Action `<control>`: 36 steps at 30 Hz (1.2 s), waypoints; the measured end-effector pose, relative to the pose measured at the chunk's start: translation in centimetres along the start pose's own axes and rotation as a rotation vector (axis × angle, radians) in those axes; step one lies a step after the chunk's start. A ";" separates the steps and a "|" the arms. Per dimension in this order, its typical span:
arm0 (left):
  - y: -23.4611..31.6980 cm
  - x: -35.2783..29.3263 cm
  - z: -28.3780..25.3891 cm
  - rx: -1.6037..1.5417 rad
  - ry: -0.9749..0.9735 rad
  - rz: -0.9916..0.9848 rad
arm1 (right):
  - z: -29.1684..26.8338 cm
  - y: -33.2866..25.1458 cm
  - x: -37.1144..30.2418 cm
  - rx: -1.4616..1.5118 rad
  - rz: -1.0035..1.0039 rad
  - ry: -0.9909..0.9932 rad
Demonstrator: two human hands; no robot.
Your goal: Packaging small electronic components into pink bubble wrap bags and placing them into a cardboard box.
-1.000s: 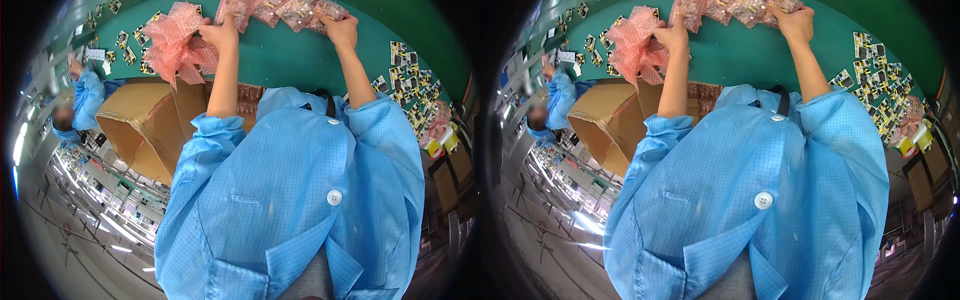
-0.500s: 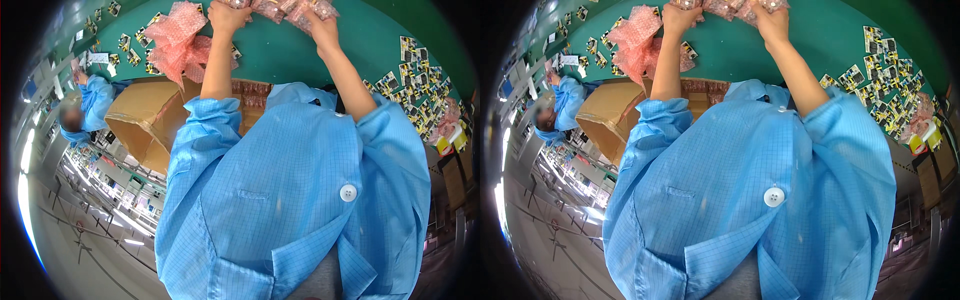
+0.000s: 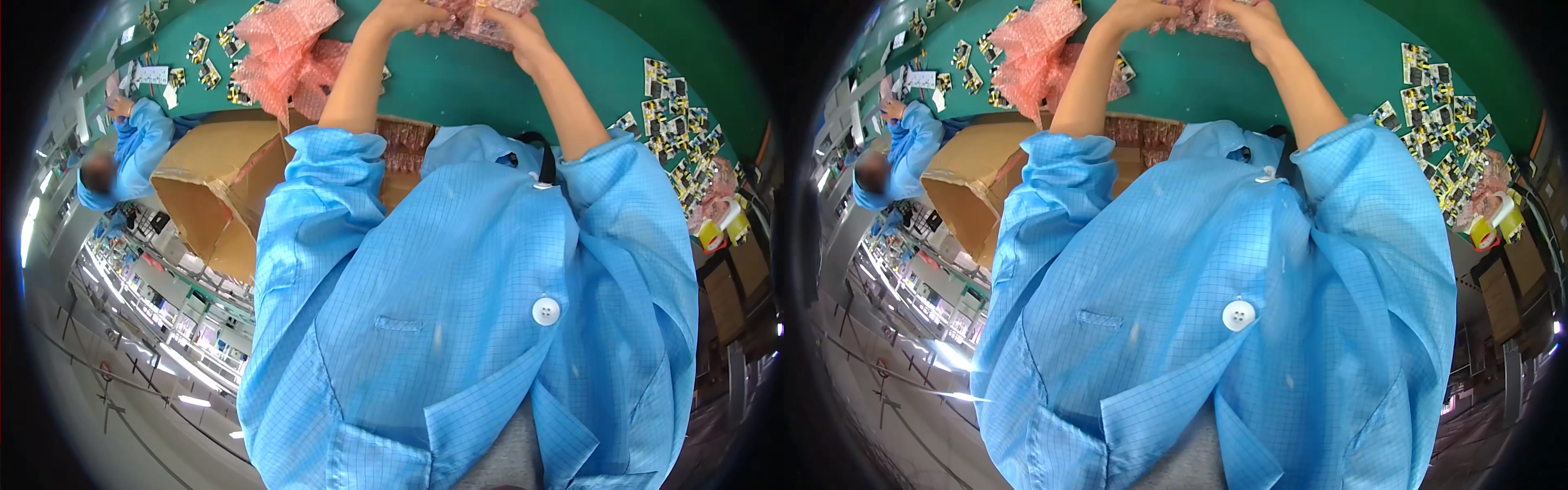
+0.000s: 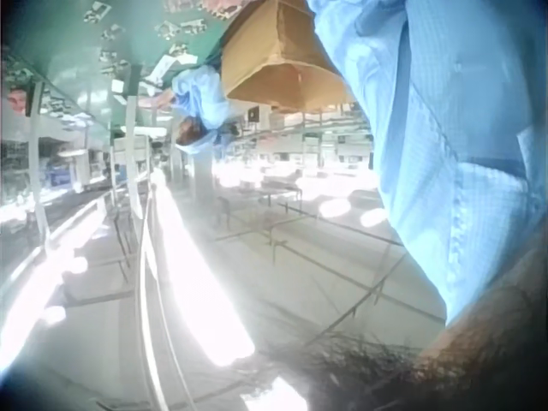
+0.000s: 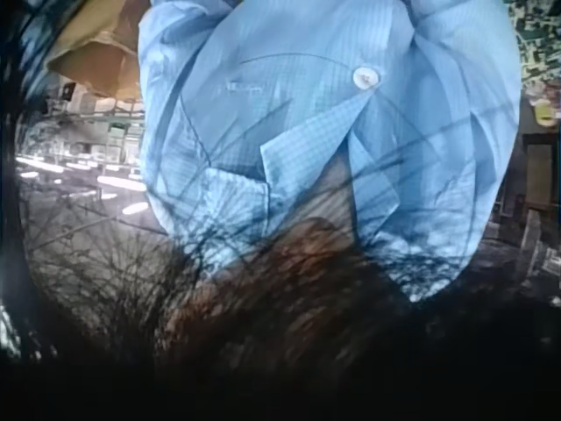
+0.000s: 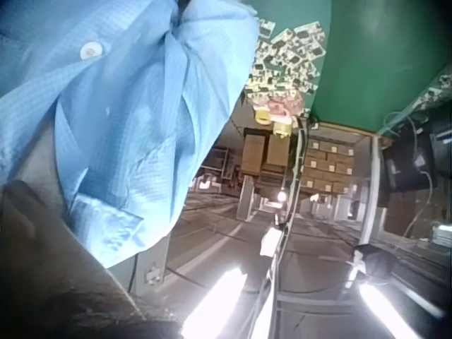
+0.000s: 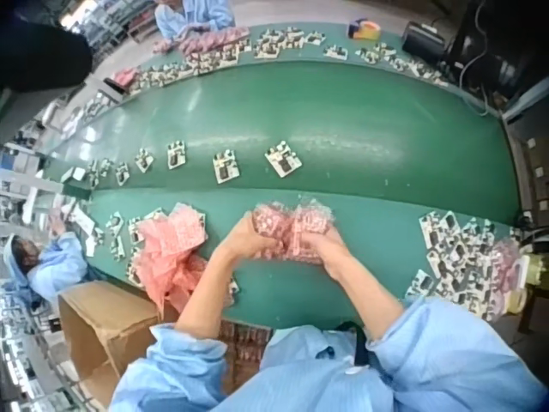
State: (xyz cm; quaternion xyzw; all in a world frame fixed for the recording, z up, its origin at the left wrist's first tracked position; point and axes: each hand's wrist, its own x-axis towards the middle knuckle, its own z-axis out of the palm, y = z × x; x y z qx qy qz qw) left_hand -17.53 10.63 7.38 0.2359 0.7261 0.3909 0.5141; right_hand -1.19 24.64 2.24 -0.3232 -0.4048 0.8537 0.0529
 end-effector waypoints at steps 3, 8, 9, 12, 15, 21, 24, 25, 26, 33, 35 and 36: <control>-3.7 -2.2 1.0 -0.060 0.082 -0.057 | 6.5 -2.6 -4.2 -0.081 0.114 0.131; -5.6 -4.0 4.6 -0.348 0.010 -0.010 | -2.2 2.0 -5.1 0.097 0.265 -0.028; -6.8 -5.0 4.9 -0.421 -0.063 -0.012 | -2.6 2.0 -6.2 0.095 0.282 -0.032; -7.7 -9.7 8.0 -1.066 -0.102 -0.197 | -1.5 -0.7 -12.3 0.111 0.379 0.027; -10.6 -14.0 10.0 -1.176 -0.254 0.047 | 0.4 -3.1 -17.9 -0.054 0.295 -0.161; -9.6 -20.0 19.7 -1.526 -0.126 0.350 | -0.2 -5.9 -26.0 0.091 0.464 -0.324; -6.2 -22.4 20.8 -1.554 -0.116 0.428 | 0.4 -7.7 -29.9 0.070 0.363 -0.291; -4.9 -23.4 20.8 -1.561 -0.200 0.435 | 1.0 -8.4 -30.7 -0.072 0.388 -0.218; -4.7 -24.4 21.2 -1.570 -0.197 0.408 | 1.6 -8.9 -31.4 -0.211 0.410 -0.142; -6.1 -28.6 24.2 -1.175 -0.074 0.241 | -2.3 -4.9 -35.2 -0.749 0.191 -0.382; -6.5 -30.3 25.8 -1.089 0.000 0.301 | -3.7 -3.5 -35.9 -0.659 0.193 -0.478; -6.5 -30.8 26.8 -1.013 0.018 0.305 | -3.8 -3.7 -36.3 -0.688 0.187 -0.488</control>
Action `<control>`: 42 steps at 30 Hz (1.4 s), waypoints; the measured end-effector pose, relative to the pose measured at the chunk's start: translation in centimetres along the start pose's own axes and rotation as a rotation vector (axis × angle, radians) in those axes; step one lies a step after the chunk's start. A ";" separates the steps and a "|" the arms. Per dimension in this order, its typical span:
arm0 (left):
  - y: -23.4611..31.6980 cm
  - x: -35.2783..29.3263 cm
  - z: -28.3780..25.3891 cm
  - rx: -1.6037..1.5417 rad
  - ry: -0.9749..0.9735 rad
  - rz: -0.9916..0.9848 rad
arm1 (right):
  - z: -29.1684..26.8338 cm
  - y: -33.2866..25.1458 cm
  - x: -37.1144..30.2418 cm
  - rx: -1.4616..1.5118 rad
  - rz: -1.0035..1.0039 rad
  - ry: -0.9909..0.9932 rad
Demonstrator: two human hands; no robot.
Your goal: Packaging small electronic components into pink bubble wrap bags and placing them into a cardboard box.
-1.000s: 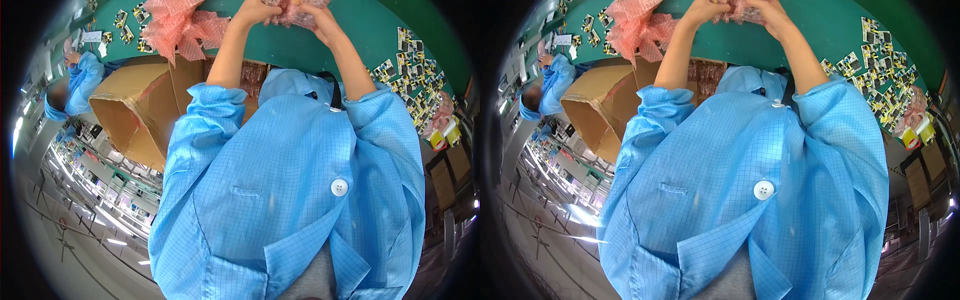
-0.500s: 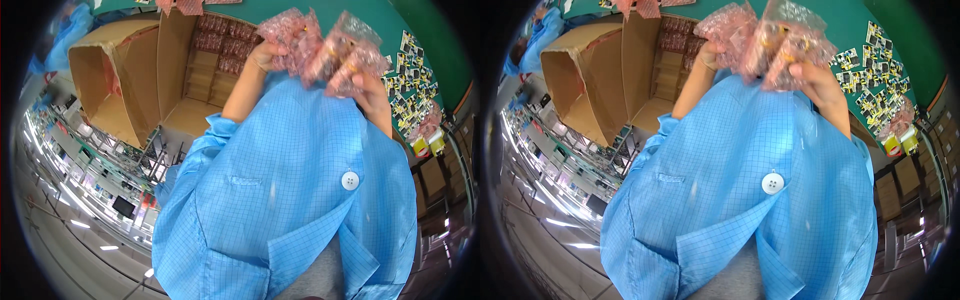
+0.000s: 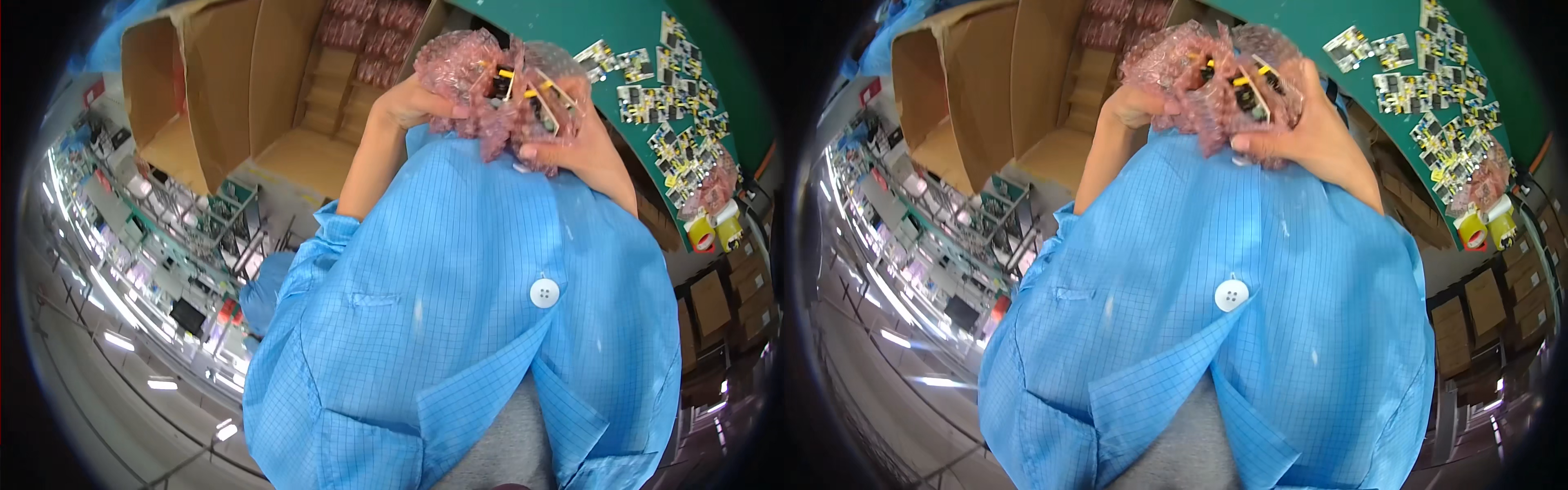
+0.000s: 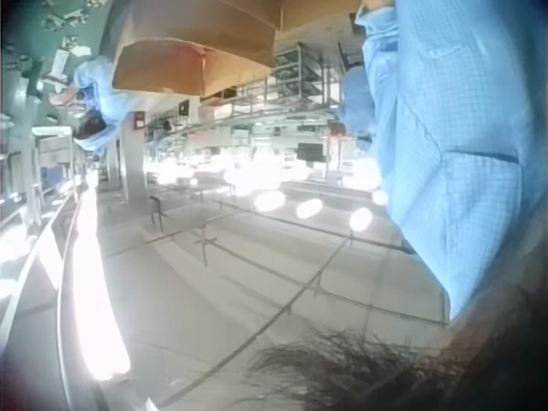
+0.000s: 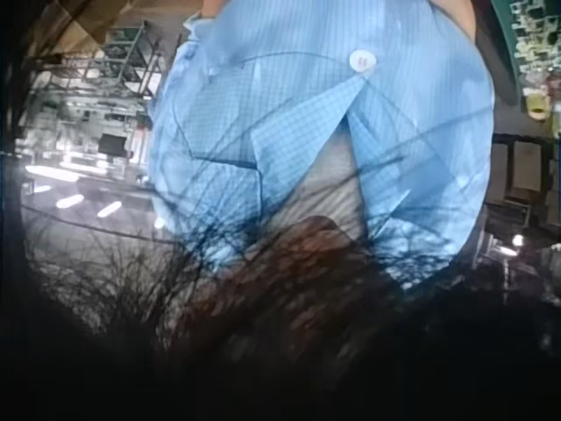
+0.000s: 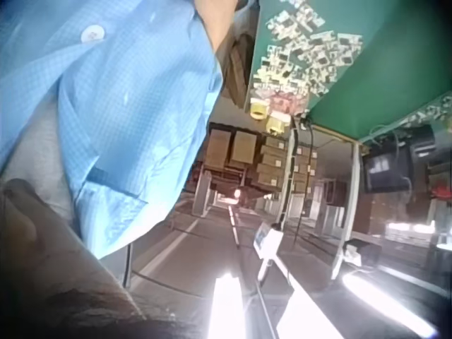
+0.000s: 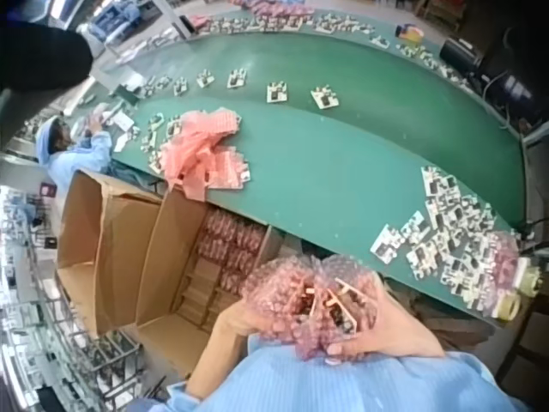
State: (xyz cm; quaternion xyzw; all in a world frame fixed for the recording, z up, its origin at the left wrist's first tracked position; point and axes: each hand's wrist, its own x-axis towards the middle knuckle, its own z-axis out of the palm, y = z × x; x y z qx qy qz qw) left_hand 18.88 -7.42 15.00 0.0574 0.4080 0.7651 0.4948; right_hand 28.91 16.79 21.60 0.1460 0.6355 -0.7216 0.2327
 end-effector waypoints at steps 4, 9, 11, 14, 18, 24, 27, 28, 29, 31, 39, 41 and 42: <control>-1.2 -5.2 0.8 0.033 0.101 0.059 | 3.2 1.5 -0.7 0.052 -0.070 0.042; -2.2 -10.5 0.9 0.020 0.287 0.068 | 7.6 2.3 0.2 0.261 0.015 -0.046; -2.1 -12.3 0.3 0.062 0.280 0.123 | 9.4 3.3 1.0 0.153 0.058 -0.058; -2.9 -15.3 -1.0 -0.093 0.399 0.116 | 13.1 4.3 2.5 0.086 0.038 -0.076; -3.2 -19.1 -6.7 -0.212 0.482 -0.002 | 19.2 6.3 7.1 -0.018 0.087 -0.023; -1.4 -22.5 -19.3 -0.103 0.698 0.052 | 30.2 10.3 17.4 0.014 0.223 0.102; -0.5 -20.9 -27.0 0.045 0.666 -0.031 | 32.1 17.8 25.1 0.045 0.169 0.063; -0.6 -22.1 -31.5 0.075 0.634 -0.234 | 33.7 17.7 27.2 0.015 0.252 0.038; -0.4 -21.6 -33.5 0.152 0.647 -0.245 | 34.9 18.4 29.3 -0.023 0.382 0.116; -1.1 -21.1 -38.9 0.225 0.649 -0.293 | 37.1 19.7 32.6 0.120 0.508 0.067; -7.1 -14.6 -53.2 0.816 0.741 -0.346 | 39.6 29.6 42.3 0.006 0.599 0.339; -7.7 -18.0 -58.7 0.895 0.737 -0.350 | 43.4 29.2 43.5 0.107 0.656 0.216; -8.5 -15.0 -56.0 0.965 0.676 -0.304 | 40.7 31.5 43.0 0.081 0.691 0.288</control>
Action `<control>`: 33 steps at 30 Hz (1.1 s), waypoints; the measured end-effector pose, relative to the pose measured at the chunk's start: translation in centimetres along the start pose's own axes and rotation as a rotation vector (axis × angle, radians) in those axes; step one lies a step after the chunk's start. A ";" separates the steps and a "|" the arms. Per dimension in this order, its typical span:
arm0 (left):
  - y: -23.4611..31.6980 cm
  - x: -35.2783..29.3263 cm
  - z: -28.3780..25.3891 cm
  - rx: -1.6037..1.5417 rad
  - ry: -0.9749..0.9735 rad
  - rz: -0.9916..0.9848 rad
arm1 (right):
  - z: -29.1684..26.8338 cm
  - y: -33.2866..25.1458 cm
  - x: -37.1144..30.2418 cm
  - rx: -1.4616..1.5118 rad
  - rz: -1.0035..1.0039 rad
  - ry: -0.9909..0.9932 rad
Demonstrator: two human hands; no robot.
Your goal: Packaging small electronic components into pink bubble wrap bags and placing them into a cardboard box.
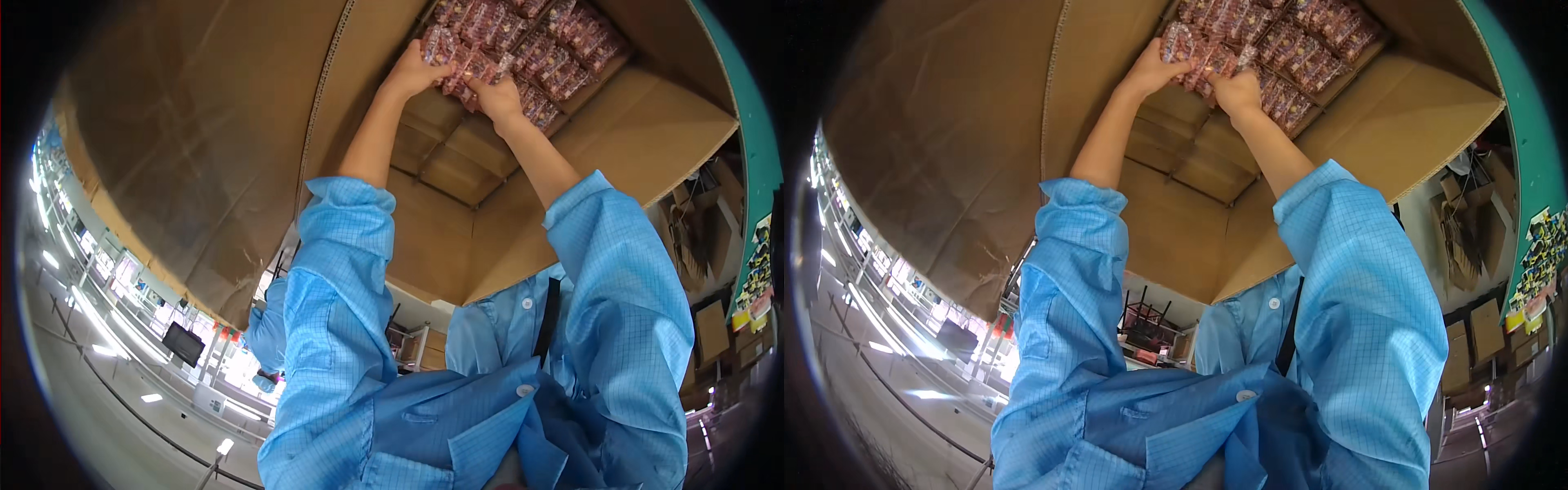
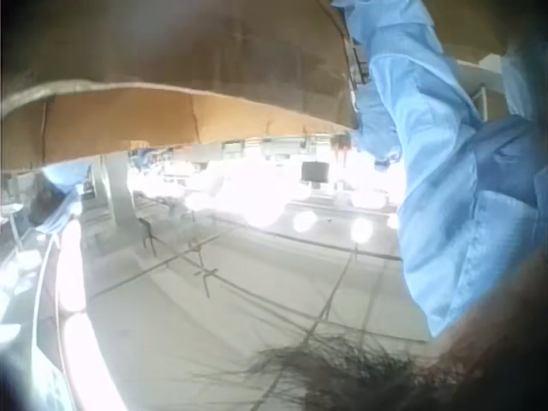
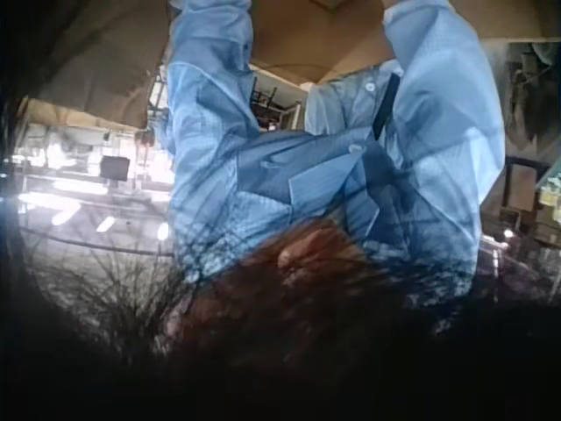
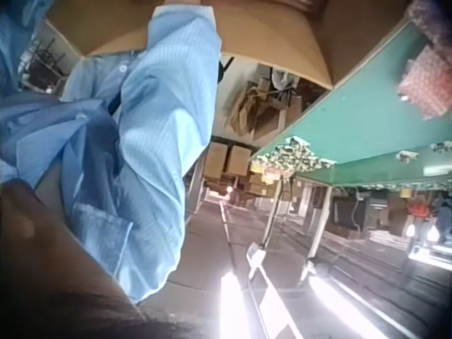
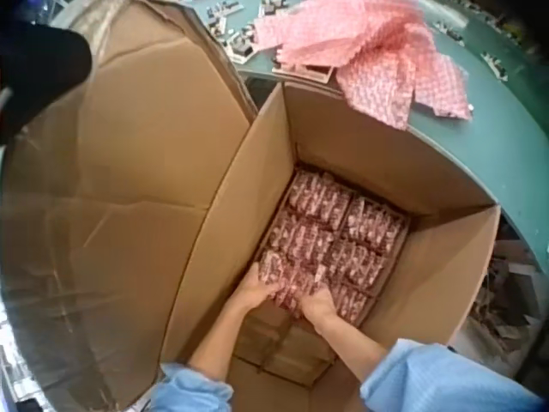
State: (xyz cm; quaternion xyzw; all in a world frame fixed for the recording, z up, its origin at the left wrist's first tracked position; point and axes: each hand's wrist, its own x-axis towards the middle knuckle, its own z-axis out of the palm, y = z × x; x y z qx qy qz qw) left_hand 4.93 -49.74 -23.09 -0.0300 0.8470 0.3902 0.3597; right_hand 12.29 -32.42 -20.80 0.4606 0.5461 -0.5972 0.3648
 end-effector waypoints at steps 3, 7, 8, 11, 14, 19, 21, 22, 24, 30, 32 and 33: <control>0.6 0.1 -0.1 -0.034 -0.036 -0.055 | 0.6 1.9 1.9 -0.366 -0.123 0.258; -0.3 -0.3 -0.7 0.143 -0.077 -0.089 | 0.2 2.8 4.1 -0.335 -0.219 0.267; 0.3 -0.4 -0.2 0.139 -0.082 -0.085 | -1.3 3.4 4.7 -0.128 -0.128 0.100; 1.6 -1.3 1.0 0.295 0.042 -0.080 | -1.4 2.8 1.0 0.211 -0.067 0.064; 0.9 -2.1 3.6 0.455 0.189 0.083 | -2.5 1.0 -5.4 0.279 -0.203 -0.149; 3.6 -5.1 8.0 0.693 0.020 0.049 | -8.9 -7.3 -27.2 0.153 -0.534 -0.661; 6.9 -5.3 9.4 0.354 0.181 -0.023 | -12.0 -9.1 -32.3 0.407 -1.004 -0.791; 5.7 -5.8 10.8 0.205 0.281 0.100 | -12.6 -9.7 -34.6 0.697 -1.093 -0.797; 5.2 -8.5 12.7 -0.026 0.258 -0.031 | -15.4 -12.5 -37.8 0.972 -1.182 -0.930; 15.0 -20.7 15.3 0.076 0.252 -0.095 | -26.5 -17.3 -50.9 0.934 -1.828 -0.750; 19.3 -22.3 16.5 0.041 0.316 -0.081 | -31.7 -18.4 -54.3 0.823 -1.938 -0.788; 21.4 -22.6 17.0 -0.021 0.333 -0.035 | -34.3 -18.4 -56.2 0.742 -1.998 -0.826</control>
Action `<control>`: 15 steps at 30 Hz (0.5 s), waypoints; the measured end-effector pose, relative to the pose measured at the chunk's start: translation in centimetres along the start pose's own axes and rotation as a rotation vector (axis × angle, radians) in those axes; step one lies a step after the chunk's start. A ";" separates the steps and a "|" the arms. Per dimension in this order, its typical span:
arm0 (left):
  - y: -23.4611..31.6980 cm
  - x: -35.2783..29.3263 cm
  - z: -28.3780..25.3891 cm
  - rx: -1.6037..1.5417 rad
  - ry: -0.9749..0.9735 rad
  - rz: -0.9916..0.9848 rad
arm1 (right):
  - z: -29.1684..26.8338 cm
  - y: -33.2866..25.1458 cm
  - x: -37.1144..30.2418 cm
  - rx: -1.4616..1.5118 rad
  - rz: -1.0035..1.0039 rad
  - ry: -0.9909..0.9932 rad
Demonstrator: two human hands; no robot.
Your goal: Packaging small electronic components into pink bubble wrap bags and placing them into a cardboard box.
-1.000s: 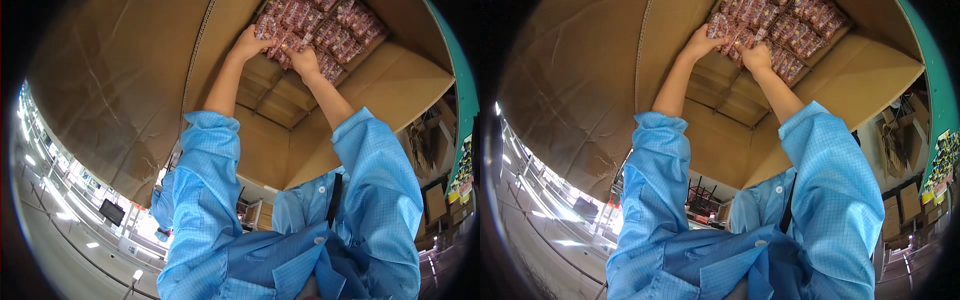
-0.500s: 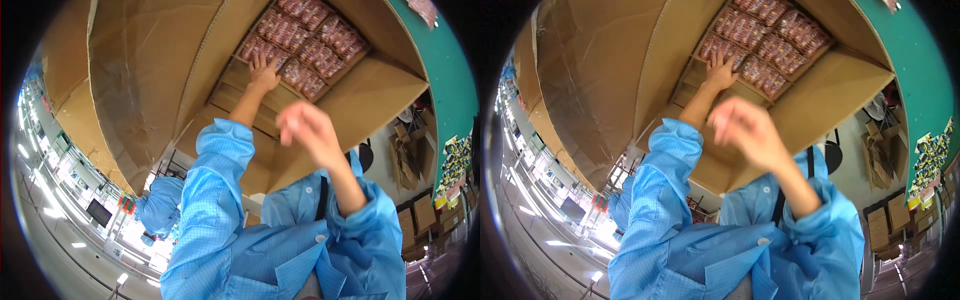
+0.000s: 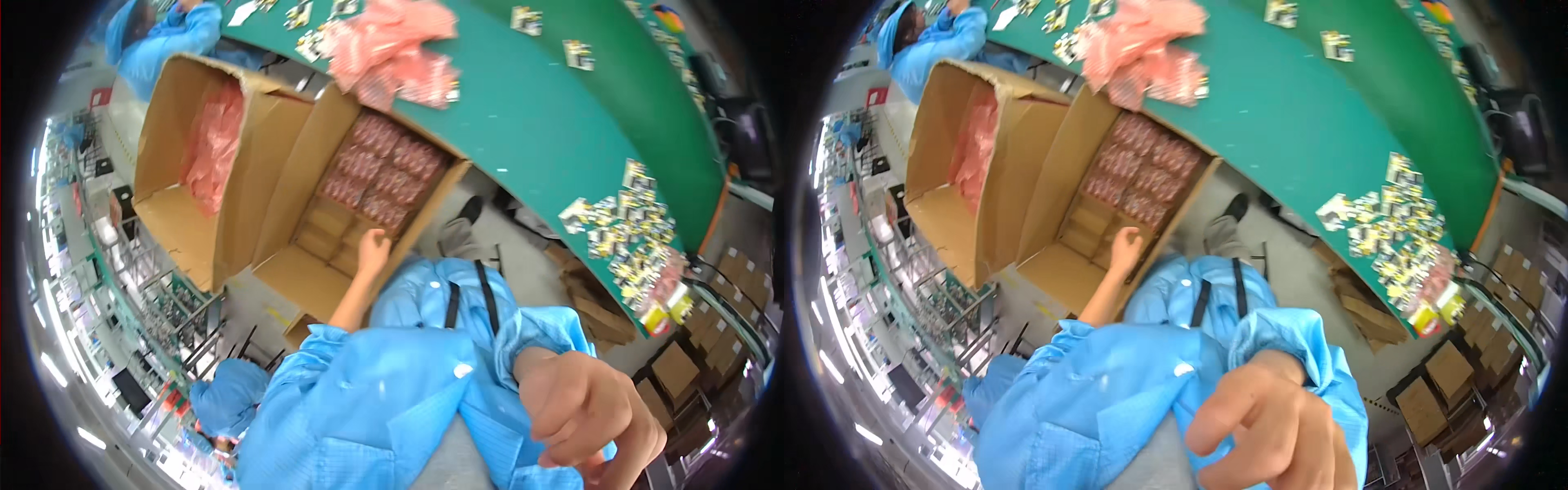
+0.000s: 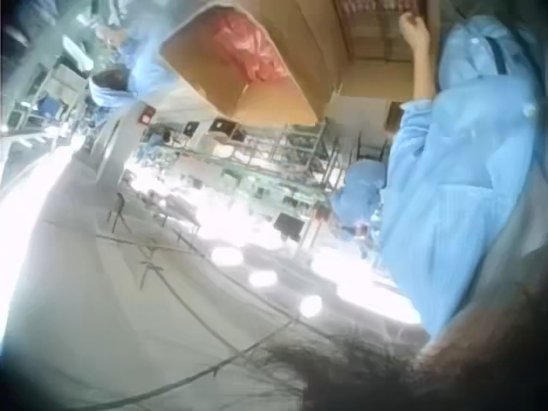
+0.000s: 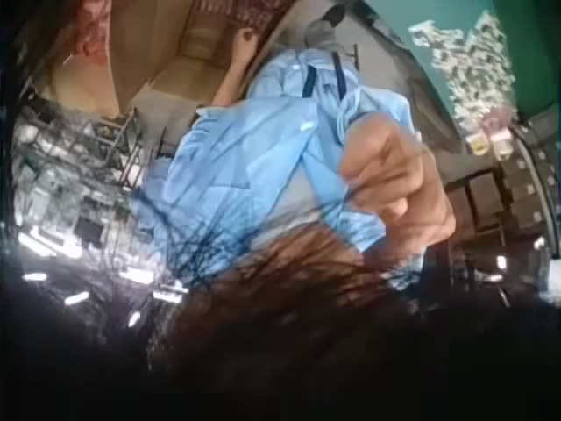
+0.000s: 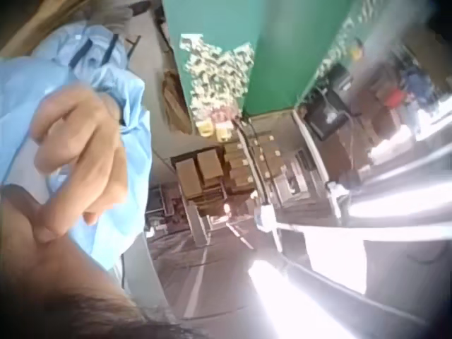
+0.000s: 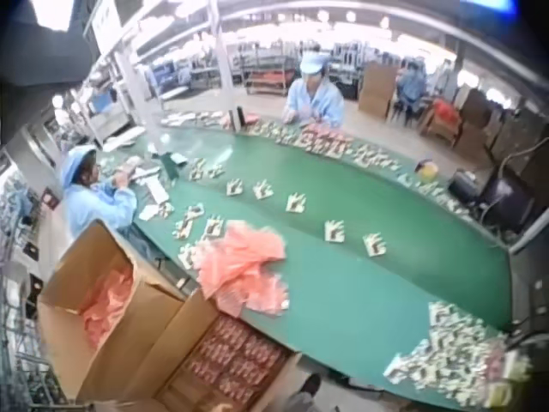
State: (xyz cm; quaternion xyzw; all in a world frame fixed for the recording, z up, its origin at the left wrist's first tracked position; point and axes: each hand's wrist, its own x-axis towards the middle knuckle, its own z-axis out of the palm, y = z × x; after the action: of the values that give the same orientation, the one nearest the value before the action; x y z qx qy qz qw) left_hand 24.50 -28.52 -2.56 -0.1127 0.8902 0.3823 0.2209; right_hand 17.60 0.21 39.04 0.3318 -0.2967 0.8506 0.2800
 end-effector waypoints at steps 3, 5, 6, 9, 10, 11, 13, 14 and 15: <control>4.9 0.6 3.0 -0.235 0.112 0.075 | 3.6 -3.2 3.9 -0.205 -0.309 0.306; 7.3 2.4 4.7 -0.302 0.147 0.127 | 5.4 -4.5 4.7 -0.329 -0.606 0.676; 10.6 3.8 4.5 -0.263 0.120 0.150 | 3.8 -6.5 4.7 -0.339 -0.618 0.663; 17.5 9.6 4.7 -0.299 0.211 0.304 | -1.3 -11.7 4.6 -0.006 -0.125 -0.120; 16.5 11.5 4.2 -0.373 0.257 0.246 | -2.2 -11.3 4.1 0.011 -0.121 -0.153; 18.3 13.0 4.1 -0.552 0.229 0.130 | -2.7 -11.0 4.2 -0.016 -0.134 -0.184; 23.0 15.4 2.7 -0.729 0.191 0.016 | -1.9 -10.2 6.1 -0.013 -0.191 -0.157; 25.0 16.9 2.5 -0.809 0.174 -0.089 | -1.9 -10.0 6.9 -0.019 -0.254 -0.141; 26.1 18.3 2.0 -0.895 0.176 -0.200 | -2.0 -9.6 7.5 -0.018 -0.254 -0.136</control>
State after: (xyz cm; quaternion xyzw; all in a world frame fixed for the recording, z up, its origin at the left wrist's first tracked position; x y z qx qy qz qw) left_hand -0.53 -9.83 3.87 -0.3143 0.6378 0.6945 0.1099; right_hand 18.59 10.06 46.32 0.4211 -0.2782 0.7811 0.3676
